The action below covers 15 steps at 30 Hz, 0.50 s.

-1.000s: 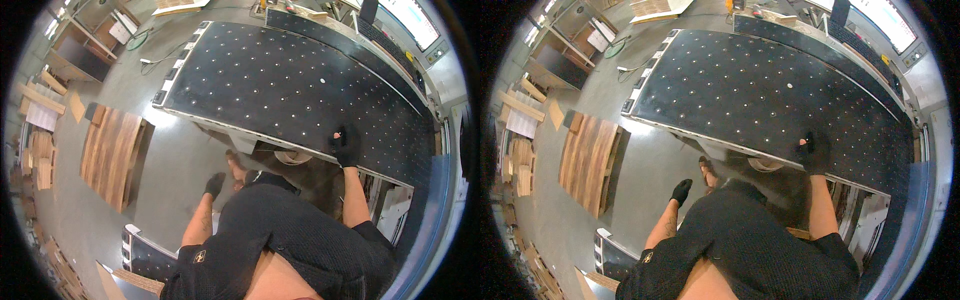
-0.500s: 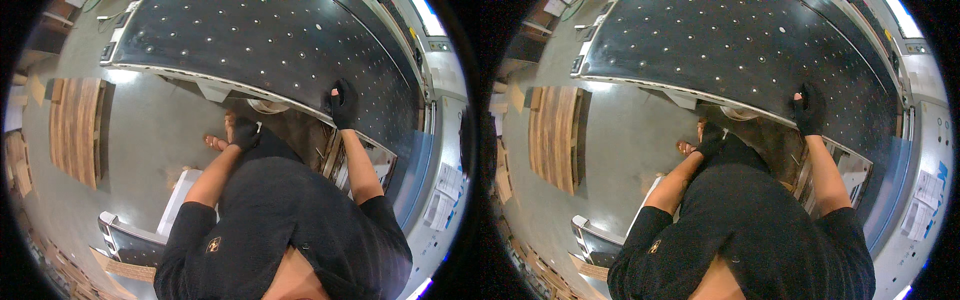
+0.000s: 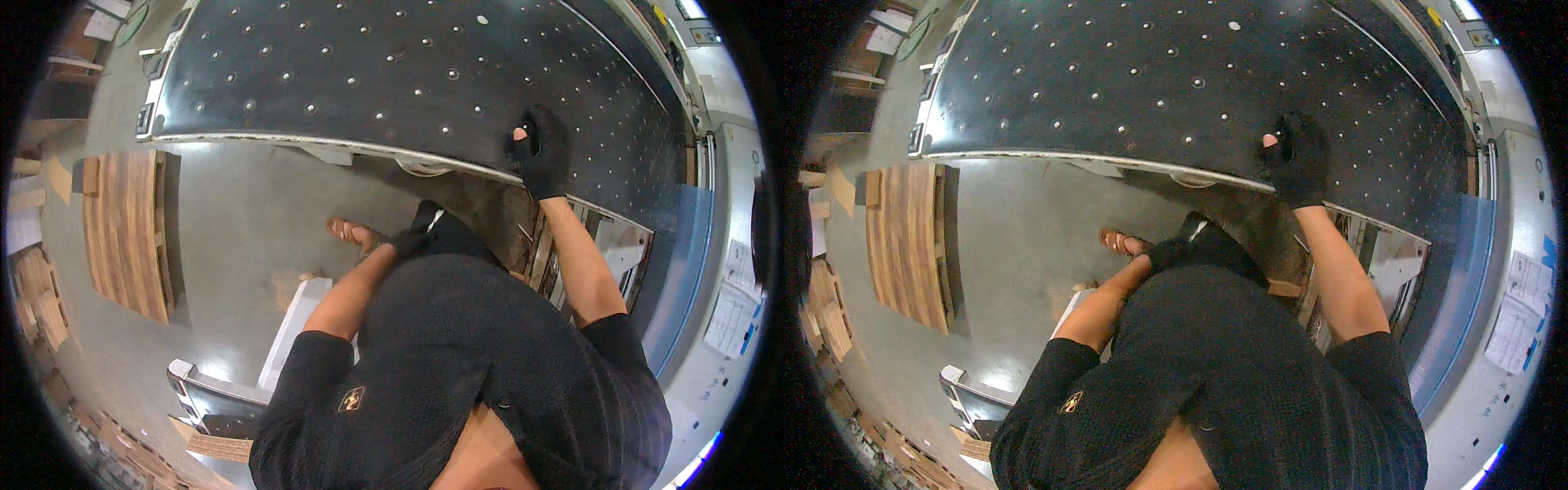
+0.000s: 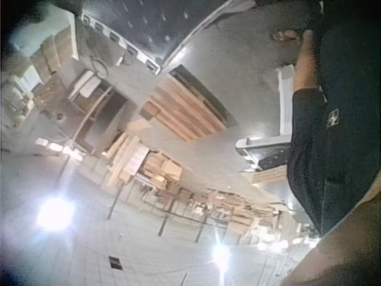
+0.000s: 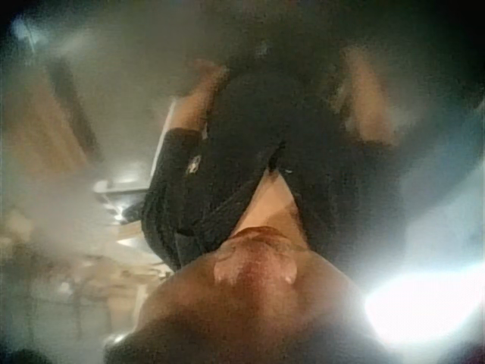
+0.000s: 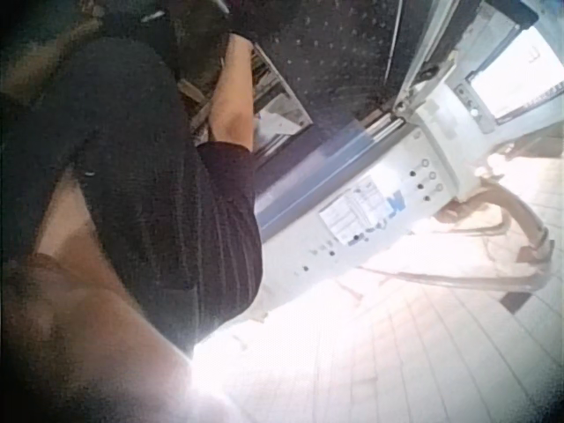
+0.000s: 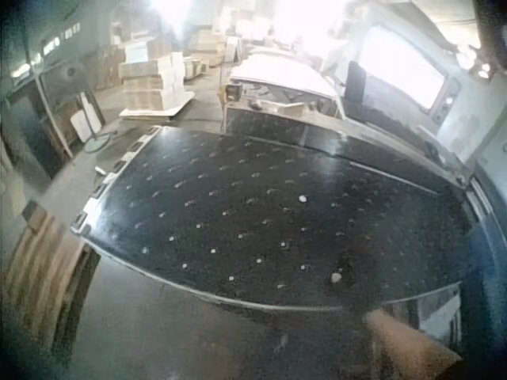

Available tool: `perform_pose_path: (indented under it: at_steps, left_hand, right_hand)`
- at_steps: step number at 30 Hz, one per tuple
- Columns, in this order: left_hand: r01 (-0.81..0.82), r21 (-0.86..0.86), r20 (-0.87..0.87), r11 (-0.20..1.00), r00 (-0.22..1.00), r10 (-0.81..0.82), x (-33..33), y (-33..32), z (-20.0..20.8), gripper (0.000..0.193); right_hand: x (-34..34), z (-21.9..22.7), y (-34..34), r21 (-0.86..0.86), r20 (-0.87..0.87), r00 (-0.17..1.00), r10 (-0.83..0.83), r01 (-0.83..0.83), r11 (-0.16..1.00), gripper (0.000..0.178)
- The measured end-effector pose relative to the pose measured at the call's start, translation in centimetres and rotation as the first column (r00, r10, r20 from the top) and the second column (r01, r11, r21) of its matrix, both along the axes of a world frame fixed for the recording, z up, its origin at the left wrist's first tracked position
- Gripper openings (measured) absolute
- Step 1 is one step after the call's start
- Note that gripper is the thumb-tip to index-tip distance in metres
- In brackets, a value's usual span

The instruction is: The person picks up several wooden strips and moves them to a stack, then picks up a larger square black panel and places it onto a wooden board on the floor.

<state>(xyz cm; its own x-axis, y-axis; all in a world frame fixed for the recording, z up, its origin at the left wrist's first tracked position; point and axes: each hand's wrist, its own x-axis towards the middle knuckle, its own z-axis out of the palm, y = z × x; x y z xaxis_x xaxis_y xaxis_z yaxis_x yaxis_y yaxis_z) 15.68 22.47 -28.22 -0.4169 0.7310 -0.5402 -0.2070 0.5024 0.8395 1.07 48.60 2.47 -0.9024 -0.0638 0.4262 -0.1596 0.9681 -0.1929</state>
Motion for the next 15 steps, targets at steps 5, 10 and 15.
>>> perform_pose_path:
  at_steps: [5,10,15]
  left_hand:
    - [0.181,0.048,0.029,0.982,0.983,-0.183,0.6,5.0,-2.4,0.071]
    - [0.331,0.045,0.002,0.943,0.944,-0.331,-0.2,9.2,0.0,0.065]
    - [0.395,-0.062,-0.311,0.917,0.865,-0.394,-1.3,12.8,-0.8,0.060]
  right_hand:
    - [0.2,0.5,0.0,-0.096,0.123,0.992,0.030,-0.018,0.995,0.059]
    - [0.5,0.6,0.4,-0.096,0.079,0.992,0.098,-0.090,0.991,0.061]
    - [1.1,1.3,1.2,-0.108,0.013,0.968,0.250,-0.247,0.963,0.062]
